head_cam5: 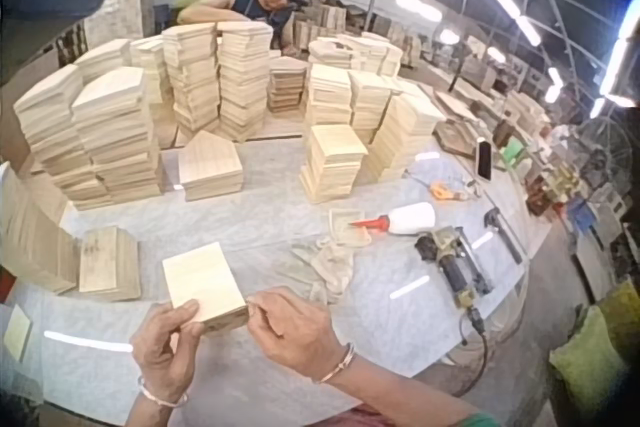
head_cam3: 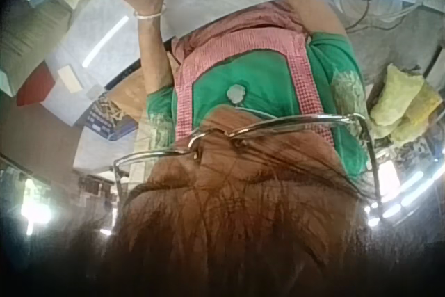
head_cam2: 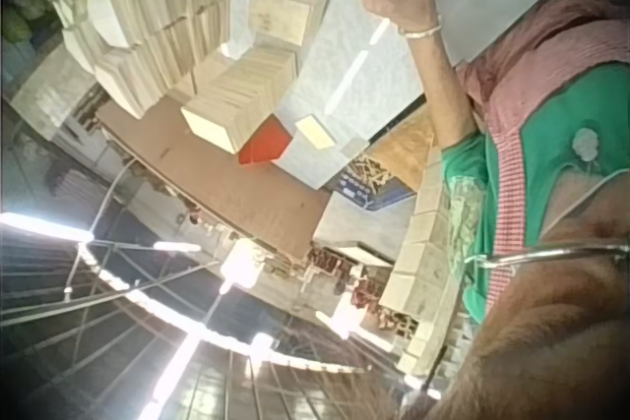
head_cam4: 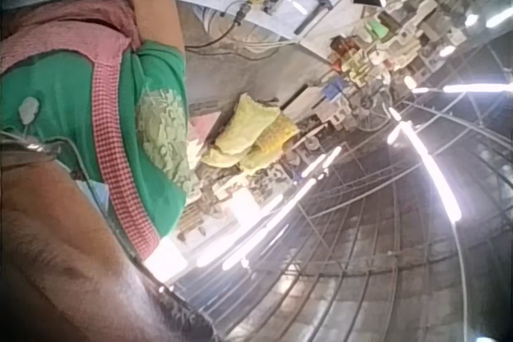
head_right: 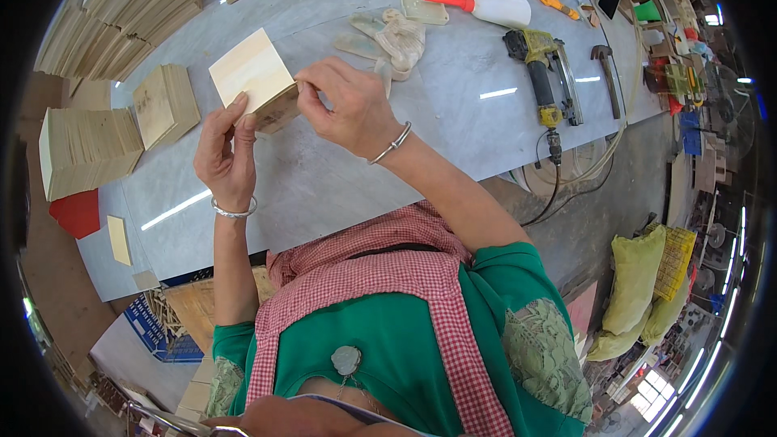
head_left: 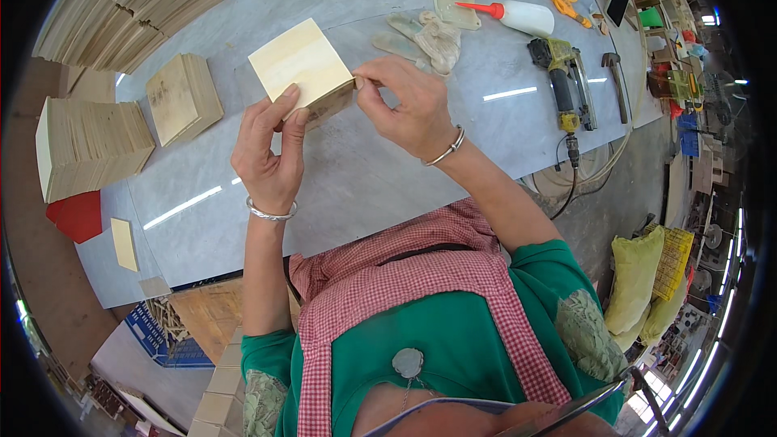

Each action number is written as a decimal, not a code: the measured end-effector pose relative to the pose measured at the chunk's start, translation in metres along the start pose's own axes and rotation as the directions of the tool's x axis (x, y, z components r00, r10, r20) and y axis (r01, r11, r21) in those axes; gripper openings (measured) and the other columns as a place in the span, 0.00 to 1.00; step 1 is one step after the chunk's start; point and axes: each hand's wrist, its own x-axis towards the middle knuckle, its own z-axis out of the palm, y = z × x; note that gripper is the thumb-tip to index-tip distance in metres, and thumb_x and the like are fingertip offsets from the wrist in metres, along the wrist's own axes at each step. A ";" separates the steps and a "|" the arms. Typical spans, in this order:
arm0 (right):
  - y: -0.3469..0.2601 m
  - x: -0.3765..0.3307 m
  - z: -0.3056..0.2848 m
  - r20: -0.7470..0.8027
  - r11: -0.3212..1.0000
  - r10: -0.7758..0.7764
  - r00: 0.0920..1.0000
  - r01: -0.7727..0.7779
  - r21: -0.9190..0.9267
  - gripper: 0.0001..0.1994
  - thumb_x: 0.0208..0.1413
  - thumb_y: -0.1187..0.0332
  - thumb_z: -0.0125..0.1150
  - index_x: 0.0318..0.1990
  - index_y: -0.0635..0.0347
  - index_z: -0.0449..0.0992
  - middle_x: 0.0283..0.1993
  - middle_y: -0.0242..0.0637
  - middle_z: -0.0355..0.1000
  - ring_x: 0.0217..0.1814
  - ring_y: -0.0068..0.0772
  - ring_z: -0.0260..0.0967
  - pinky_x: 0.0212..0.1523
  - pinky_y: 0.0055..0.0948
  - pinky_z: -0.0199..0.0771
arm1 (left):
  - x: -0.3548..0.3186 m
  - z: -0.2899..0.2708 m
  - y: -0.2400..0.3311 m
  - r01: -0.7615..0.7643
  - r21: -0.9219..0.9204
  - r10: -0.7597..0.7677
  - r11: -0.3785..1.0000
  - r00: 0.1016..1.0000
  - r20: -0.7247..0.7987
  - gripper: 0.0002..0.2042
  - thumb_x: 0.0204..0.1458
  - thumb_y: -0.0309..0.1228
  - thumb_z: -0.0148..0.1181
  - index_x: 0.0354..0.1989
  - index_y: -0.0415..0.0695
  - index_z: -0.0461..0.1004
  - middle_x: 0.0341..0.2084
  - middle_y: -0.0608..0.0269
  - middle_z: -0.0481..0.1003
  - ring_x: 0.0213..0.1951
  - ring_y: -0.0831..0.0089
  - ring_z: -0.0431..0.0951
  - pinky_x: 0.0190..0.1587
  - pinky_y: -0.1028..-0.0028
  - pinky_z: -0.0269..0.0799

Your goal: Assembling and nailing together wooden components to create birdhouses.

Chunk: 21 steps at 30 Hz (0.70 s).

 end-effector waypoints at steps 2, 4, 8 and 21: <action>0.004 -0.005 0.004 -0.042 0.960 0.234 0.971 -0.224 0.167 0.06 0.45 0.80 0.58 0.33 0.62 0.73 0.28 0.36 0.72 0.25 0.28 0.72 0.25 0.22 0.74 | 0.000 0.000 0.002 0.005 -0.002 -0.005 1.000 1.000 0.001 0.11 0.48 0.25 0.64 0.42 0.41 0.78 0.30 0.59 0.76 0.26 0.78 0.73 0.27 0.80 0.70; -0.001 -0.004 0.000 -0.026 0.935 0.299 0.954 -0.287 0.209 0.07 0.46 0.79 0.59 0.35 0.62 0.74 0.29 0.36 0.72 0.27 0.28 0.73 0.27 0.22 0.74 | 0.000 -0.003 0.003 0.017 0.016 -0.018 1.000 0.997 0.071 0.11 0.54 0.22 0.59 0.46 0.37 0.75 0.33 0.61 0.74 0.32 0.79 0.72 0.34 0.81 0.69; -0.008 0.005 -0.007 0.041 0.970 0.161 0.986 -0.166 0.179 0.10 0.49 0.77 0.62 0.41 0.62 0.77 0.35 0.37 0.77 0.37 0.29 0.77 0.35 0.22 0.76 | 0.000 0.001 0.000 -0.009 0.001 0.009 1.000 1.000 -0.017 0.11 0.49 0.25 0.64 0.42 0.42 0.78 0.30 0.59 0.76 0.26 0.77 0.73 0.27 0.80 0.70; 0.008 0.001 0.007 0.025 0.986 0.030 0.999 -0.033 0.161 0.14 0.46 0.79 0.62 0.40 0.53 0.81 0.34 0.34 0.77 0.34 0.29 0.74 0.31 0.23 0.75 | 0.001 0.001 0.000 -0.049 0.058 0.050 0.997 0.999 -0.011 0.11 0.49 0.25 0.64 0.42 0.42 0.78 0.31 0.59 0.76 0.27 0.76 0.74 0.28 0.79 0.70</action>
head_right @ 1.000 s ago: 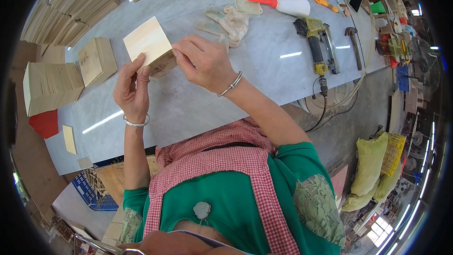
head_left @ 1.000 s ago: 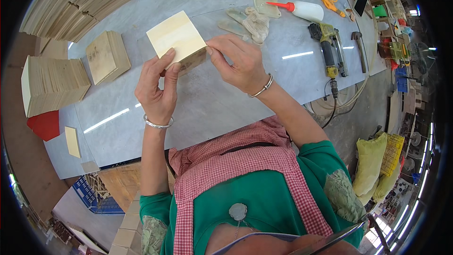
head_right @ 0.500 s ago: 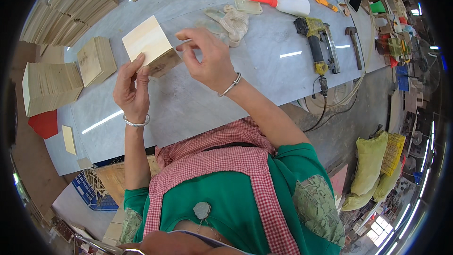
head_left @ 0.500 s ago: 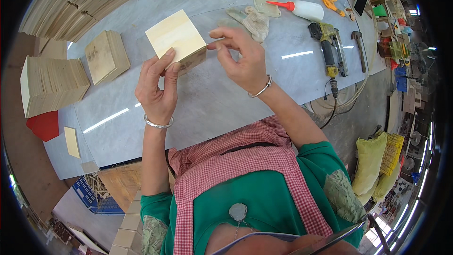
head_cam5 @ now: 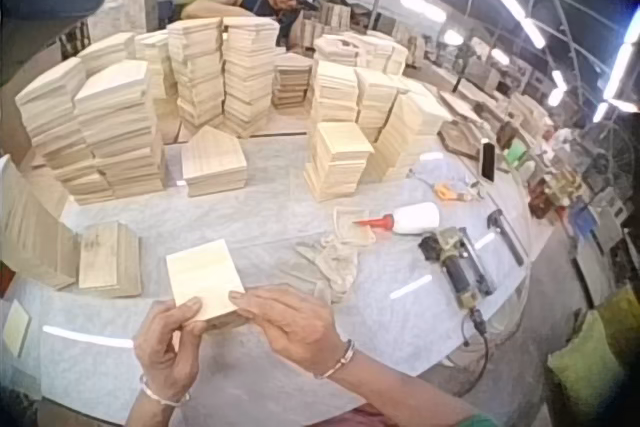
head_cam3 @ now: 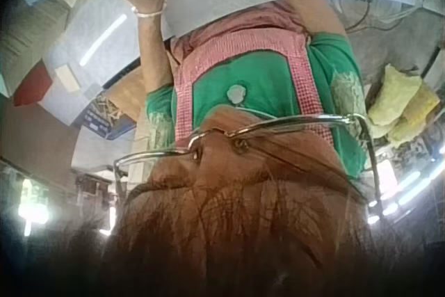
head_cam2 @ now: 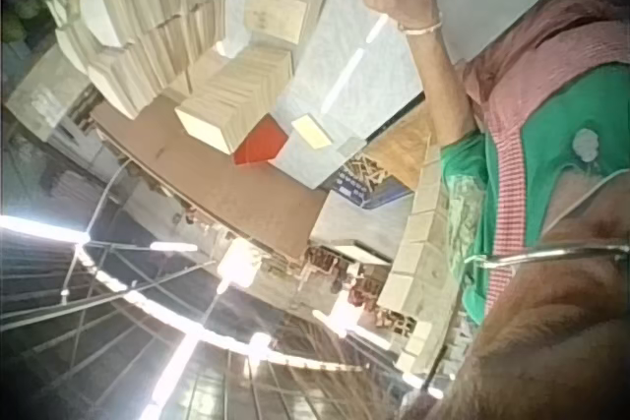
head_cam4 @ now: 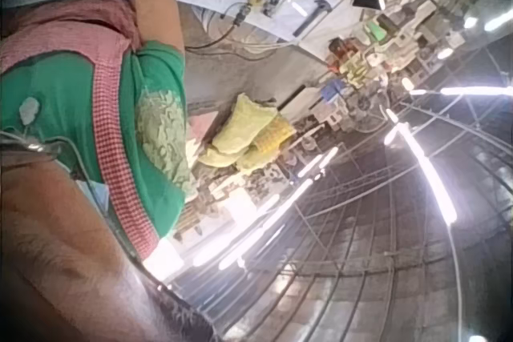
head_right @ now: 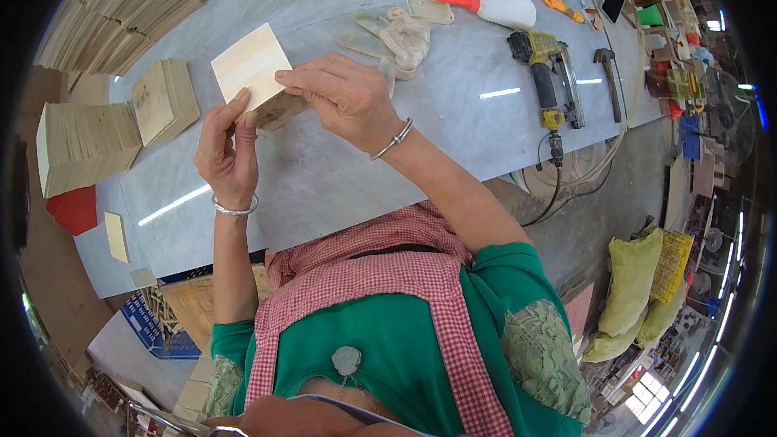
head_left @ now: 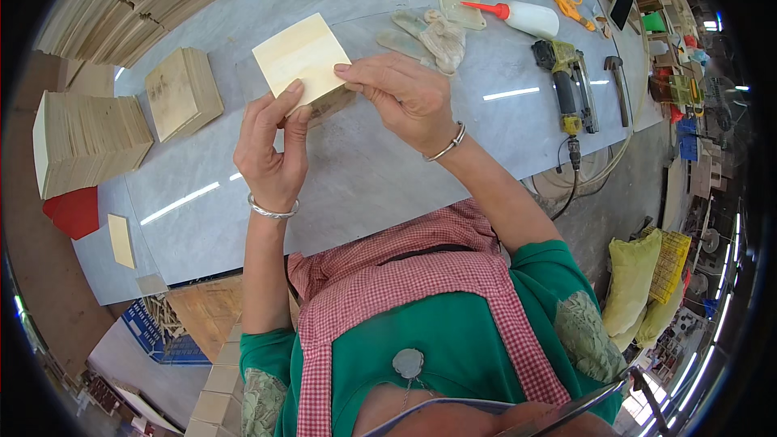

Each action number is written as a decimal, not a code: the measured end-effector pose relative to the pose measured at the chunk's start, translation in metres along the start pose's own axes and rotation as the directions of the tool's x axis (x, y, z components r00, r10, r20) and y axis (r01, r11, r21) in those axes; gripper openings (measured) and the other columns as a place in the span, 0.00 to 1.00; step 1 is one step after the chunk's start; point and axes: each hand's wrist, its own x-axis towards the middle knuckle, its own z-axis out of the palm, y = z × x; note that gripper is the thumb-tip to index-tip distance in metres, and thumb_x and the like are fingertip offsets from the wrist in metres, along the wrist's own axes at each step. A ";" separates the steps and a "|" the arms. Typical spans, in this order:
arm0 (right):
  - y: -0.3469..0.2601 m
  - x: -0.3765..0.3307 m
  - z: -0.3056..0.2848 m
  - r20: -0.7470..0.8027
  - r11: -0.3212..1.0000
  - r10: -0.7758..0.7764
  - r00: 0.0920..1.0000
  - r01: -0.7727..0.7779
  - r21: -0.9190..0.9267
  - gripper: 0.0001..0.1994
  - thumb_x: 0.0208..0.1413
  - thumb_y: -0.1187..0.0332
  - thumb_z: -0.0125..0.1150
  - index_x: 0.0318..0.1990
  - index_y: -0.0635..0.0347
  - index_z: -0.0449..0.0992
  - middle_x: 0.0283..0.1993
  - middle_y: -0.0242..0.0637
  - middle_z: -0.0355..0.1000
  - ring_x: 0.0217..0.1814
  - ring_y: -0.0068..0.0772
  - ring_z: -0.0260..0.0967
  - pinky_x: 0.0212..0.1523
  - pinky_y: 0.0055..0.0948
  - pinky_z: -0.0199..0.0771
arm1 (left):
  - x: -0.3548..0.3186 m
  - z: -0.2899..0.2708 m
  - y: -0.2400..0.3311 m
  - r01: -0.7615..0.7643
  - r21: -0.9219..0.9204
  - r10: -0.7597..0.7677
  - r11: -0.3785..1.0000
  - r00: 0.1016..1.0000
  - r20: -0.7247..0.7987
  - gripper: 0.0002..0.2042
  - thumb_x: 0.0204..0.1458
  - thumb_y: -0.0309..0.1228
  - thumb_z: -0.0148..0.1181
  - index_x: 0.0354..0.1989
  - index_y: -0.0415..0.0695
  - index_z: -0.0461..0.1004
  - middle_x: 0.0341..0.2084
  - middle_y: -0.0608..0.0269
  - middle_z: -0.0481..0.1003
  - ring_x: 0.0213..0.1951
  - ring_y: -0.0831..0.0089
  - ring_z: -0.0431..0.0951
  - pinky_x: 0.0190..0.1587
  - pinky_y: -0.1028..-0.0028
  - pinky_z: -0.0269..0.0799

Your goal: Assembling and nailing together wooden components to create birdhouses.

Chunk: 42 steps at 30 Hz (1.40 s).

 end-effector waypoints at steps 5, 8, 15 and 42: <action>-0.002 0.000 -0.001 0.017 0.999 -0.001 1.000 0.002 -0.037 0.14 0.46 0.78 0.63 0.42 0.55 0.80 0.33 0.34 0.77 0.33 0.28 0.75 0.32 0.22 0.76 | -0.002 0.001 -0.002 0.001 -0.010 -0.001 1.000 1.000 -0.004 0.11 0.49 0.24 0.64 0.42 0.42 0.78 0.31 0.58 0.76 0.27 0.75 0.74 0.28 0.79 0.71; -0.007 -0.005 0.005 -0.068 0.969 0.218 0.974 -0.207 0.138 0.11 0.49 0.75 0.63 0.42 0.58 0.78 0.33 0.35 0.77 0.33 0.27 0.76 0.33 0.21 0.77 | -0.001 0.001 -0.001 0.003 -0.004 -0.003 1.000 1.000 -0.005 0.11 0.49 0.24 0.63 0.43 0.42 0.78 0.31 0.58 0.76 0.28 0.76 0.75 0.28 0.79 0.71; -0.008 -0.007 0.002 -0.088 0.971 0.215 0.973 -0.203 0.128 0.06 0.51 0.72 0.64 0.36 0.61 0.76 0.31 0.34 0.76 0.31 0.26 0.76 0.30 0.20 0.76 | -0.002 -0.001 0.003 0.010 -0.001 -0.010 1.000 1.000 0.023 0.11 0.51 0.23 0.62 0.44 0.39 0.76 0.32 0.59 0.75 0.30 0.77 0.73 0.31 0.80 0.70; -0.012 -0.012 0.000 -0.090 0.995 0.041 0.995 -0.049 -0.089 0.09 0.47 0.79 0.62 0.37 0.62 0.74 0.33 0.38 0.75 0.30 0.32 0.74 0.29 0.24 0.74 | -0.001 0.000 0.005 -0.027 0.027 0.026 0.999 0.999 0.030 0.10 0.53 0.23 0.60 0.44 0.38 0.75 0.30 0.61 0.73 0.29 0.78 0.70 0.30 0.81 0.66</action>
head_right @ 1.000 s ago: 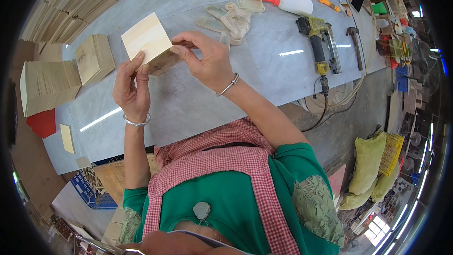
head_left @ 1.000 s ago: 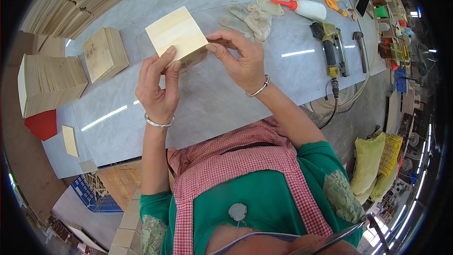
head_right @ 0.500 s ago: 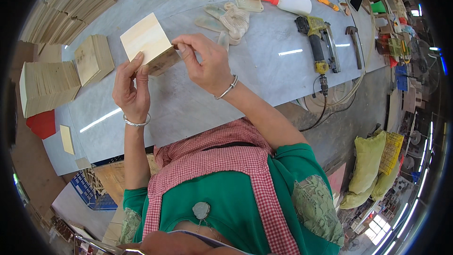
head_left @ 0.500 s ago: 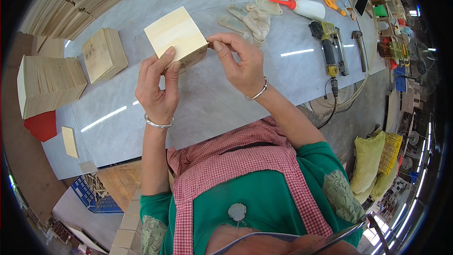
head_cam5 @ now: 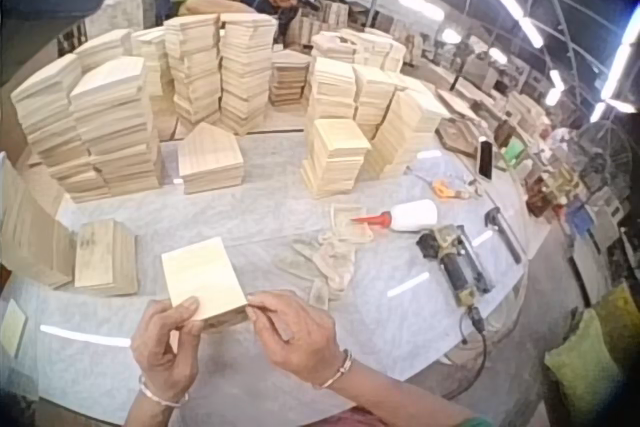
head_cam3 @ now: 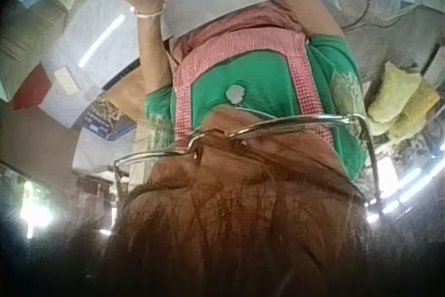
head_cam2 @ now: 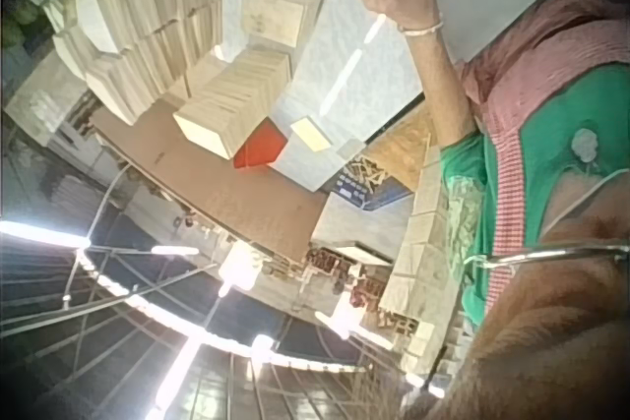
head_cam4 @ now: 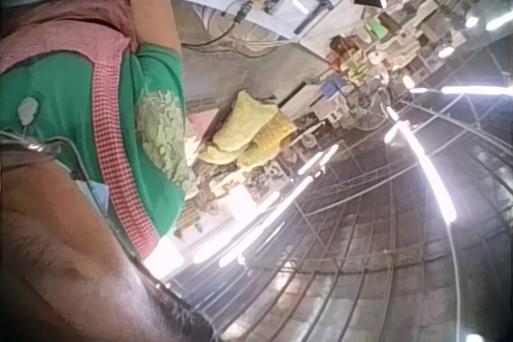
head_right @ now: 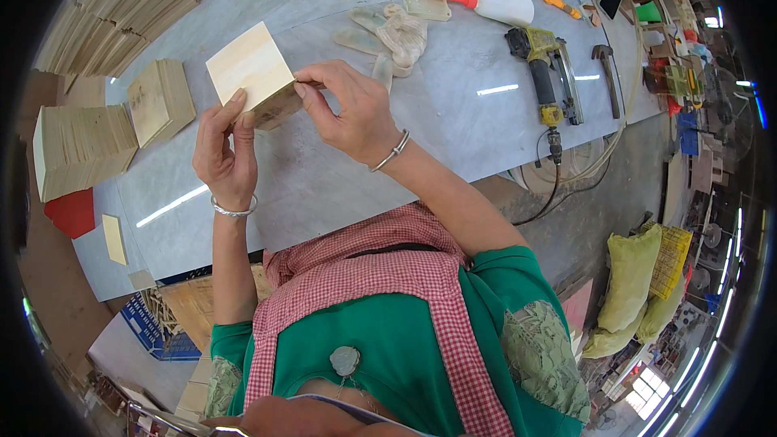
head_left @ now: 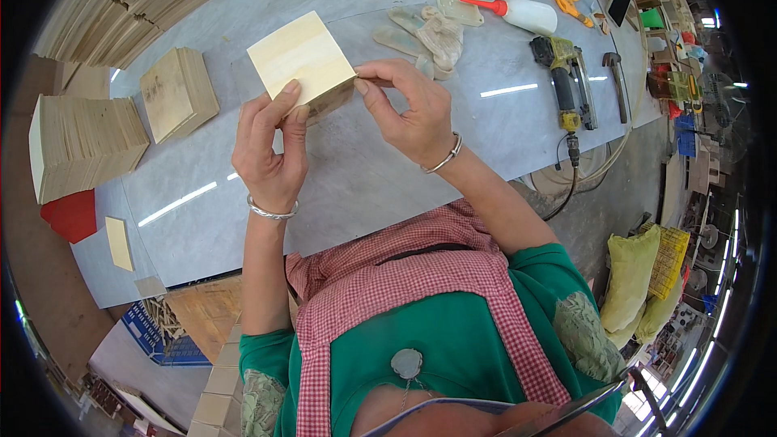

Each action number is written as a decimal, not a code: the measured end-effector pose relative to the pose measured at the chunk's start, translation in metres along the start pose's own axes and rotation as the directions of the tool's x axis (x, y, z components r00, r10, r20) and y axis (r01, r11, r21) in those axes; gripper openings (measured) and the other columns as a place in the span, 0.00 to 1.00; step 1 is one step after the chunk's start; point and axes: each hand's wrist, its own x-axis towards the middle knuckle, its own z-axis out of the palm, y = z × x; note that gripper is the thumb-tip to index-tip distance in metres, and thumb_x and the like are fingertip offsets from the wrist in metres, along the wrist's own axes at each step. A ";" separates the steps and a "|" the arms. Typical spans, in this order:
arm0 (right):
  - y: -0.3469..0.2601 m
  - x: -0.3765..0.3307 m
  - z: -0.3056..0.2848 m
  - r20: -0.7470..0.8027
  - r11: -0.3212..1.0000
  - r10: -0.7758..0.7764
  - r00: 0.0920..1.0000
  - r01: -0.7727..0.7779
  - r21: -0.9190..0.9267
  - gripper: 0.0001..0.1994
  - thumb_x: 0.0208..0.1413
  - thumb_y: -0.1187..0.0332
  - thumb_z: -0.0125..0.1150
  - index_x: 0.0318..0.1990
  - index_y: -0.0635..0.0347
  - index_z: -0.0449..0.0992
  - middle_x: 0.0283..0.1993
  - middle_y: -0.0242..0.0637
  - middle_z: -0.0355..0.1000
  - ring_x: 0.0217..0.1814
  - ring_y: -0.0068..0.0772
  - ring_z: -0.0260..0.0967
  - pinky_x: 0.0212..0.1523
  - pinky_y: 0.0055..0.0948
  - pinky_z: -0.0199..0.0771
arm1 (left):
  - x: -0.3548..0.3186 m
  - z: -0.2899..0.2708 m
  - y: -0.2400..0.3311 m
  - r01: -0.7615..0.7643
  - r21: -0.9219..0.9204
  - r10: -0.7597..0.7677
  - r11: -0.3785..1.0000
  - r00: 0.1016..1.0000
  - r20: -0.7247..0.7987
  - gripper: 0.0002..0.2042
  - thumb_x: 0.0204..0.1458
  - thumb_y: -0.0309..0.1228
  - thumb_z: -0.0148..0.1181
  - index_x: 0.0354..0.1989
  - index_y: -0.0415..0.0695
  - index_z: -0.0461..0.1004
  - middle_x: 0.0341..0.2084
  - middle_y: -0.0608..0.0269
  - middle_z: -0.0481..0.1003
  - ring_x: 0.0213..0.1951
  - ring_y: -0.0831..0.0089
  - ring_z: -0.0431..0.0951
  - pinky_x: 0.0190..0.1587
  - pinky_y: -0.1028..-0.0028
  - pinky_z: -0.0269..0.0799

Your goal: Assembling and nailing together wooden components to create birdhouses.

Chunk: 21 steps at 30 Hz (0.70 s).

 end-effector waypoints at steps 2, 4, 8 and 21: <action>-0.002 0.000 -0.001 0.018 0.995 0.082 0.996 -0.083 0.055 0.09 0.47 0.79 0.61 0.38 0.63 0.74 0.33 0.39 0.75 0.30 0.31 0.75 0.29 0.24 0.74 | 0.000 0.000 0.000 0.003 0.002 -0.003 1.000 1.000 0.003 0.10 0.53 0.23 0.60 0.44 0.38 0.75 0.30 0.61 0.73 0.29 0.78 0.69 0.30 0.81 0.66; -0.003 0.001 0.000 0.001 0.994 0.078 0.997 -0.078 0.072 0.09 0.48 0.79 0.61 0.39 0.63 0.73 0.33 0.39 0.75 0.30 0.31 0.75 0.29 0.24 0.74 | 0.000 0.000 0.000 -0.009 0.006 0.009 1.000 1.000 -0.005 0.10 0.52 0.22 0.60 0.44 0.38 0.75 0.30 0.61 0.73 0.28 0.78 0.69 0.29 0.81 0.65; -0.001 0.006 -0.002 0.008 1.000 -0.005 1.000 0.005 0.022 0.09 0.48 0.78 0.61 0.38 0.62 0.73 0.32 0.38 0.75 0.28 0.30 0.74 0.27 0.24 0.73 | 0.001 0.000 0.000 -0.019 0.006 0.019 1.000 1.000 -0.007 0.10 0.52 0.22 0.60 0.44 0.38 0.76 0.29 0.61 0.72 0.28 0.78 0.69 0.29 0.81 0.65; 0.006 0.009 -0.002 0.038 0.985 -0.134 0.990 0.137 -0.105 0.08 0.42 0.79 0.60 0.32 0.61 0.71 0.29 0.36 0.73 0.24 0.30 0.70 0.22 0.25 0.69 | 0.001 0.001 0.000 -0.013 0.003 0.013 1.000 1.000 -0.007 0.10 0.52 0.22 0.61 0.44 0.38 0.75 0.28 0.62 0.72 0.27 0.79 0.68 0.28 0.81 0.64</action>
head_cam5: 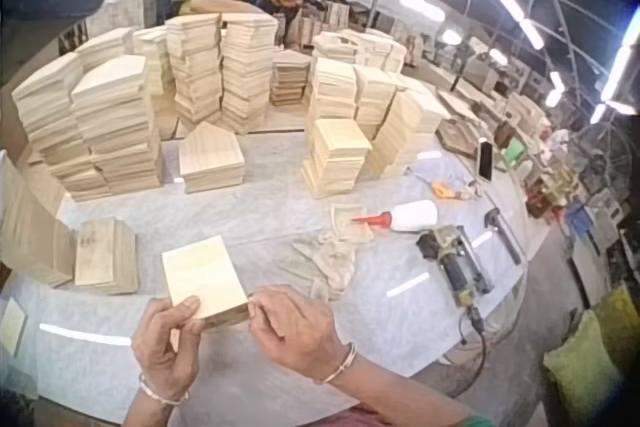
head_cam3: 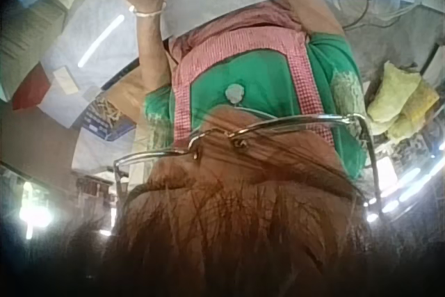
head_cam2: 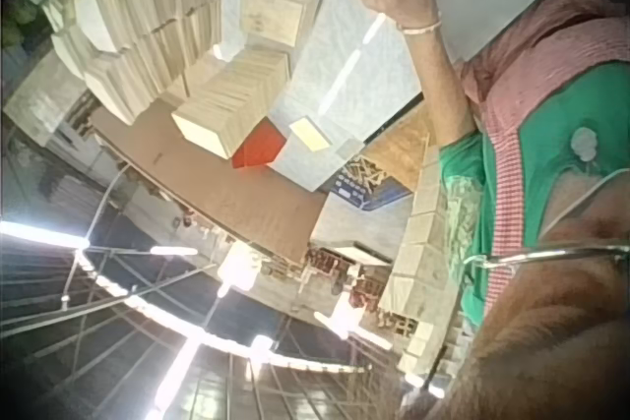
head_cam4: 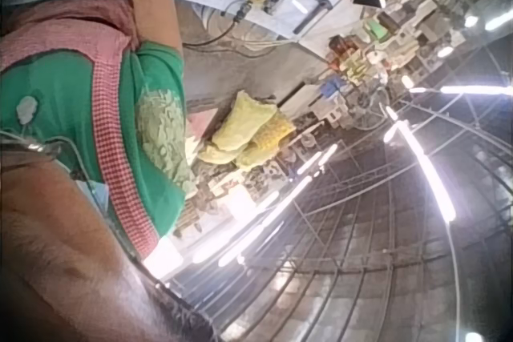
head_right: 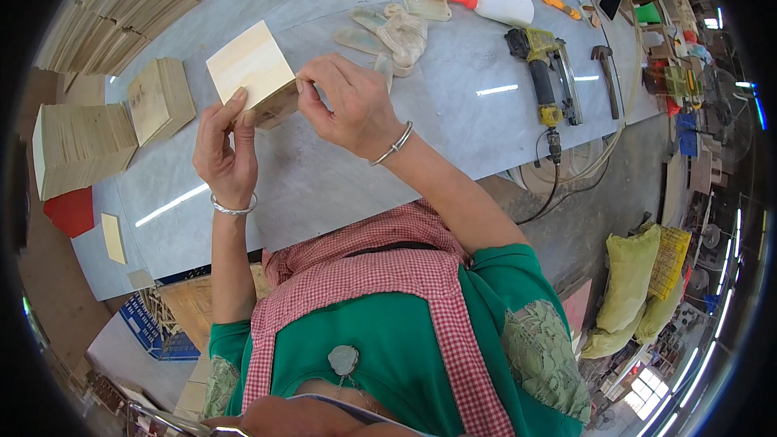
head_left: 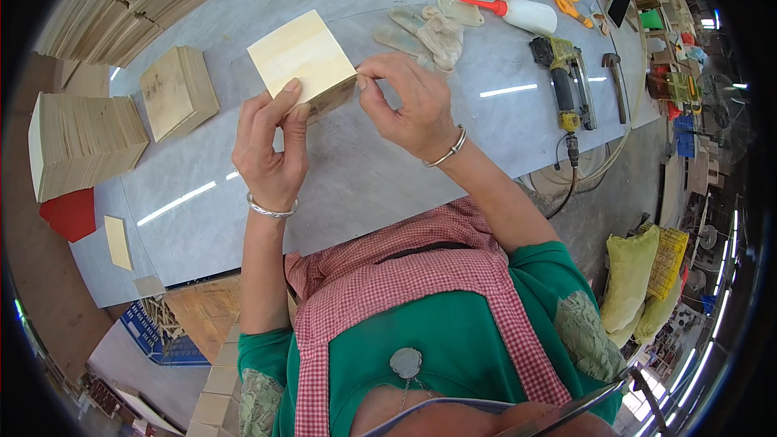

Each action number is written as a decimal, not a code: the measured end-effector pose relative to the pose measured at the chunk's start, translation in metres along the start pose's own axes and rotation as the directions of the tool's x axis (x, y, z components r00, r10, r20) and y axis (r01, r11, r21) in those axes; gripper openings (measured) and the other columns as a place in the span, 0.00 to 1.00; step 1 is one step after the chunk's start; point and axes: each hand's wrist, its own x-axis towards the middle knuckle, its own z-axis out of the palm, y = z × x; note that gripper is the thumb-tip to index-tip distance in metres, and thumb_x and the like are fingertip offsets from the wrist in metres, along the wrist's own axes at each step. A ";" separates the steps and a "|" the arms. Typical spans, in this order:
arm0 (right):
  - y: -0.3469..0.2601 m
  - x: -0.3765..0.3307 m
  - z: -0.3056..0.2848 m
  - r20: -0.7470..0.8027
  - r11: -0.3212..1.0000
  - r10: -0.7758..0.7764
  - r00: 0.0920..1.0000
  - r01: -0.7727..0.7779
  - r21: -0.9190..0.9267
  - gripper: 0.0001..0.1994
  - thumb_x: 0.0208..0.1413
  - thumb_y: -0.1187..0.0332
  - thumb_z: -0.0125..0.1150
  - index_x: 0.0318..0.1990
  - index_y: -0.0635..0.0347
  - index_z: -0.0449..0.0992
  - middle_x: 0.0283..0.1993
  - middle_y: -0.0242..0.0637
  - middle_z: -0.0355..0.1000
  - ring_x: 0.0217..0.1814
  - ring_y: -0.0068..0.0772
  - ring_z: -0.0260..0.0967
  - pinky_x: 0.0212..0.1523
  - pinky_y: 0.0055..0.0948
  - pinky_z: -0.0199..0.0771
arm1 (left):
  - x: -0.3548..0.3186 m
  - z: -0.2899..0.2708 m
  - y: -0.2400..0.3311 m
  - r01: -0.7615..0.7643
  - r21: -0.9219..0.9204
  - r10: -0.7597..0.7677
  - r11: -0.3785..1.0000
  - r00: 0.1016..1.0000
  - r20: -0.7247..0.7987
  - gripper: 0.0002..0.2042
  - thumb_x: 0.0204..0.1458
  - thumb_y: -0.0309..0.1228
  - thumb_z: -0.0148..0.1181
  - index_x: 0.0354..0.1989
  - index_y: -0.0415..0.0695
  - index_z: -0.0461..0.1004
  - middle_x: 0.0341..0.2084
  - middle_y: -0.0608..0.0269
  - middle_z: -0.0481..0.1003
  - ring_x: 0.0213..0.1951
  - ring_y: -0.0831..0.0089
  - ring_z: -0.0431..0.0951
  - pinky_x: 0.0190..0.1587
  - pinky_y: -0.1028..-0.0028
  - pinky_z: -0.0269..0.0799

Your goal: Assembling and nailing together wooden components to create birdhouses.

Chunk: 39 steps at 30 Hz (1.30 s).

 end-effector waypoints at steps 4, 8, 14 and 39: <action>-0.001 0.001 -0.001 0.014 0.996 0.058 0.998 -0.059 0.062 0.07 0.43 0.78 0.60 0.32 0.62 0.71 0.29 0.36 0.72 0.24 0.31 0.70 0.23 0.24 0.70 | 0.000 -0.001 0.000 0.003 0.013 -0.003 1.000 1.000 0.010 0.10 0.52 0.23 0.61 0.43 0.38 0.75 0.29 0.61 0.73 0.28 0.78 0.69 0.29 0.81 0.66; -0.001 -0.002 -0.003 0.007 0.979 0.128 0.992 -0.127 0.156 0.11 0.44 0.78 0.62 0.38 0.62 0.73 0.31 0.37 0.74 0.28 0.32 0.73 0.26 0.24 0.72 | 0.000 -0.001 0.000 -0.005 0.013 0.005 1.000 1.000 0.005 0.10 0.52 0.23 0.61 0.43 0.38 0.75 0.30 0.61 0.73 0.28 0.78 0.70 0.30 0.81 0.66; 0.001 0.006 -0.003 0.177 0.973 0.068 0.982 -0.104 0.207 0.13 0.49 0.76 0.63 0.44 0.59 0.79 0.39 0.36 0.78 0.37 0.32 0.76 0.37 0.24 0.75 | -0.001 -0.002 -0.001 0.002 0.009 -0.002 1.000 1.000 0.009 0.10 0.52 0.22 0.61 0.43 0.38 0.75 0.30 0.60 0.73 0.28 0.78 0.70 0.30 0.80 0.67; 0.007 0.009 -0.034 0.163 0.969 0.168 0.972 -0.194 0.156 0.17 0.46 0.74 0.65 0.46 0.57 0.77 0.43 0.36 0.76 0.43 0.34 0.74 0.41 0.28 0.75 | -0.001 -0.001 0.000 -0.025 0.002 0.025 1.000 1.000 -0.005 0.10 0.52 0.22 0.61 0.42 0.37 0.75 0.29 0.60 0.73 0.27 0.78 0.69 0.29 0.81 0.65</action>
